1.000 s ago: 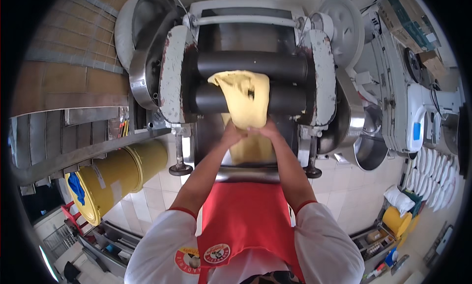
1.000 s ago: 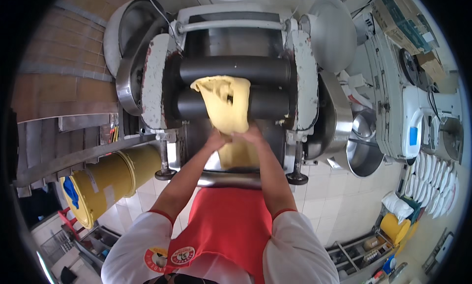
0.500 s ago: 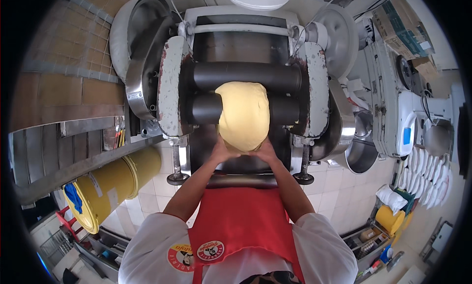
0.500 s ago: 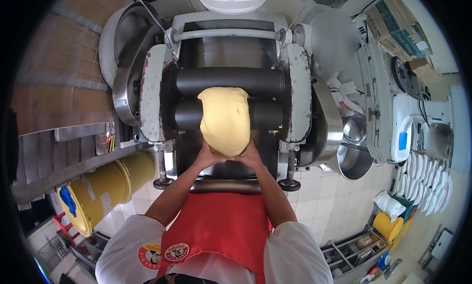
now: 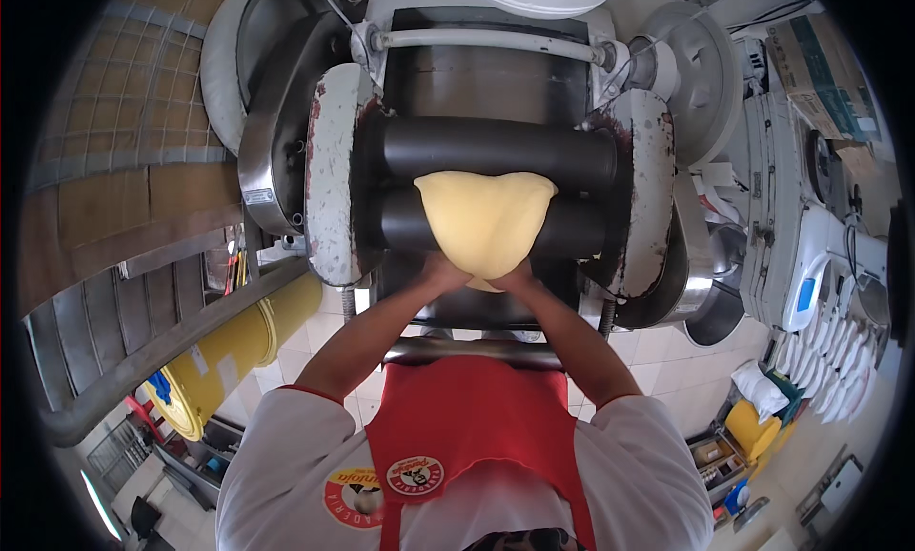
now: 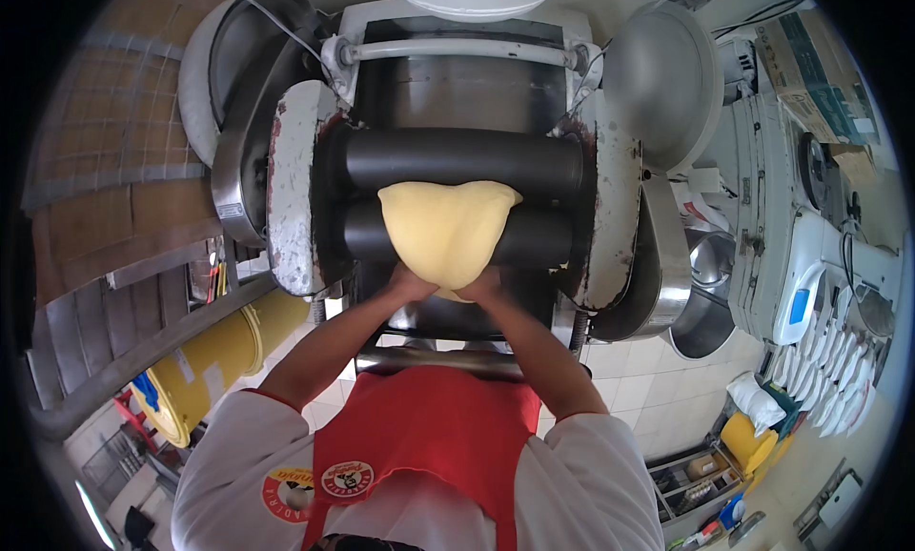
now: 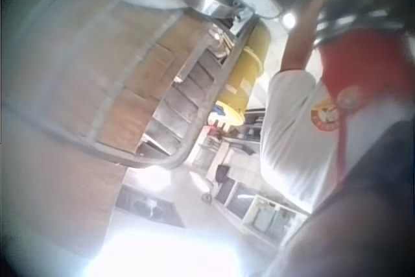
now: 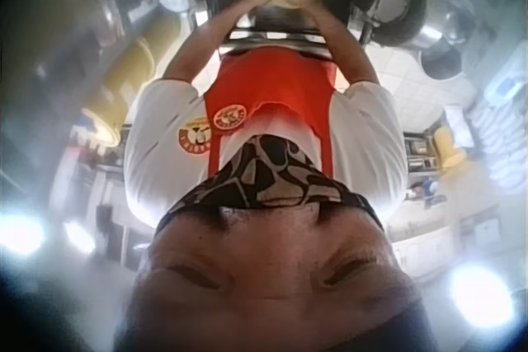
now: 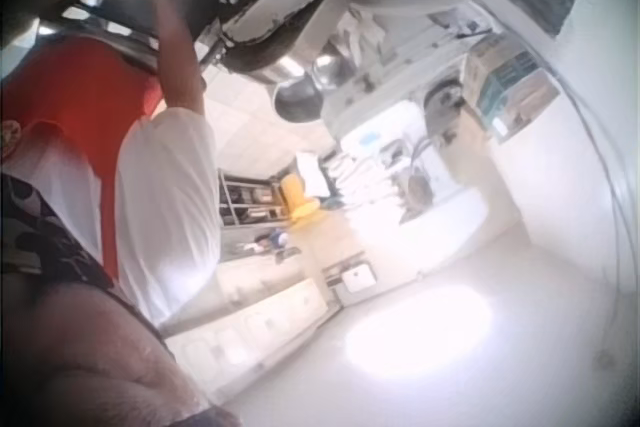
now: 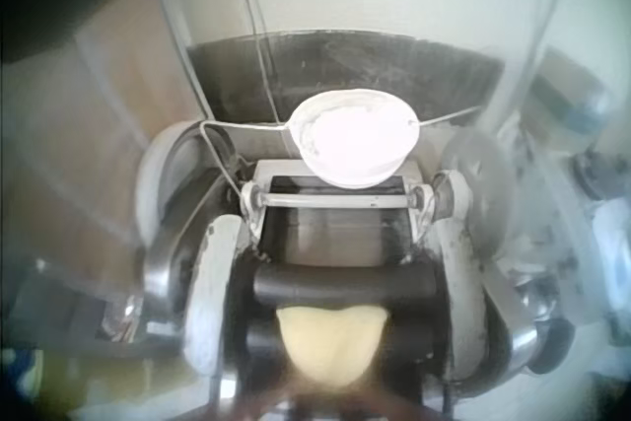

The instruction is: The person kneads a large piece of dough by hand while feeding it through the rollers of a dough sheeter machine, repeating the process as the dough becomes smooth.

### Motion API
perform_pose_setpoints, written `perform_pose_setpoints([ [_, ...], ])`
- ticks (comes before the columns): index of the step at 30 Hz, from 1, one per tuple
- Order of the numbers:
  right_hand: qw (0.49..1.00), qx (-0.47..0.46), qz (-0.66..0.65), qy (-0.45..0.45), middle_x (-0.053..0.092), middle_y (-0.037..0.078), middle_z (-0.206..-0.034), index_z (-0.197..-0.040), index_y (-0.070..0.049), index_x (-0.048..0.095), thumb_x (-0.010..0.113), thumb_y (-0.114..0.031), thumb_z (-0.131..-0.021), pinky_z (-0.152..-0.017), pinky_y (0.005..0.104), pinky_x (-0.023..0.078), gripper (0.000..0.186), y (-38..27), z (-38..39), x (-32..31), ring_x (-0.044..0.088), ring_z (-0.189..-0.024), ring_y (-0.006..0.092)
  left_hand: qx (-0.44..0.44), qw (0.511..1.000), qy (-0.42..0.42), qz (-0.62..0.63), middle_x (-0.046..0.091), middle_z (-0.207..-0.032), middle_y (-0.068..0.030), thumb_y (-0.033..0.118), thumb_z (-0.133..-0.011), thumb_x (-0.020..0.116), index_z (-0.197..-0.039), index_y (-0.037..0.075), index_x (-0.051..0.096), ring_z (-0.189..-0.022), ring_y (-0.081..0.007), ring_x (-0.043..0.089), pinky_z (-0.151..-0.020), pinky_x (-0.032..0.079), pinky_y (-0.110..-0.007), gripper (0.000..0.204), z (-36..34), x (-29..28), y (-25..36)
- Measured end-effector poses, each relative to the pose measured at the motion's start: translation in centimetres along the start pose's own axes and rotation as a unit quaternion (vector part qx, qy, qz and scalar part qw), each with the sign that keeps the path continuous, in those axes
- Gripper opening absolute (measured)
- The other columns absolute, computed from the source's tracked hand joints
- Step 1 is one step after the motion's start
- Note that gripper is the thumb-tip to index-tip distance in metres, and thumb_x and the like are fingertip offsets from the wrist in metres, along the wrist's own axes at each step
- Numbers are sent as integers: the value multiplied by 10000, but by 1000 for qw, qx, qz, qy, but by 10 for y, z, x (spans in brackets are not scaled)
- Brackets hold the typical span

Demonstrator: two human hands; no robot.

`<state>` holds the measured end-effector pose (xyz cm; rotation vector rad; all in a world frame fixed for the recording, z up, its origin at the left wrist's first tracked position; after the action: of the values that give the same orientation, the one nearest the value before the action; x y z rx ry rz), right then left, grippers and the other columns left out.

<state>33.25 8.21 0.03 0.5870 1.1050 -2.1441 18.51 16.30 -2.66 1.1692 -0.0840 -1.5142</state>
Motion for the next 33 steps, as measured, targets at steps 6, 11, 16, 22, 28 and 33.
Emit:
perform_pose_setpoints([
  [6,992,76,39,-92,463,109,-1598,-1514,-198,515,631,-627,-903,-1169,442,391,755,39,-59,35,459,-1446,311,-47,994,-37,-95,727,-1204,-190,453,-874,643,-1247,140,716,-1109,-369,699,-958,545,-474,493,-19,-14,20],
  [11,988,70,1,137,563,260,-1442,-1383,-40,593,777,-424,-805,-1107,457,449,717,14,-13,21,551,-1320,417,-12,982,185,21,675,-1280,-219,350,-767,821,-1343,41,598,-1186,-356,659,-999,528,-450,690,0,4,-6],
  [16,931,27,-224,286,664,219,-1238,-1274,-20,636,779,-269,-830,-1036,465,481,529,29,18,7,622,-1171,393,-19,941,247,233,692,-1227,-156,269,-743,865,-1284,25,635,-1131,-323,651,-1045,498,-439,635,9,-3,-34],
  [22,930,-17,-66,361,705,179,-1128,-1187,-29,680,719,-260,-903,-905,464,538,369,66,-58,-6,675,-1069,361,9,984,179,26,694,-1225,-173,302,-783,827,-1236,57,685,-1123,-339,650,-1030,495,-479,534,-70,-18,-47],
  [28,953,-54,-187,234,678,231,-1107,-1147,-36,621,872,-232,-765,-892,492,546,498,47,85,50,671,-1044,435,8,987,73,141,671,-1278,-175,306,-740,867,-1287,100,657,-1177,-365,644,-1008,515,-445,621,77,57,-20],
  [33,962,-9,-180,203,674,168,-1112,-1161,-27,619,937,-215,-705,-913,417,542,587,9,198,58,683,-1040,329,88,969,127,191,674,-1029,-132,192,-733,832,-1045,80,696,-990,-351,680,-875,552,-420,358,187,27,42],
])
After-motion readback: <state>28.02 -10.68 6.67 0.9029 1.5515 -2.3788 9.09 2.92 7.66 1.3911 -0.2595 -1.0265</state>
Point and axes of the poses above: each hand's wrist, its own z-axis away from the middle knuckle, its own x-axis out of the palm, y = z × x, the point moved 4 cm from there along -z, towards the middle knuckle
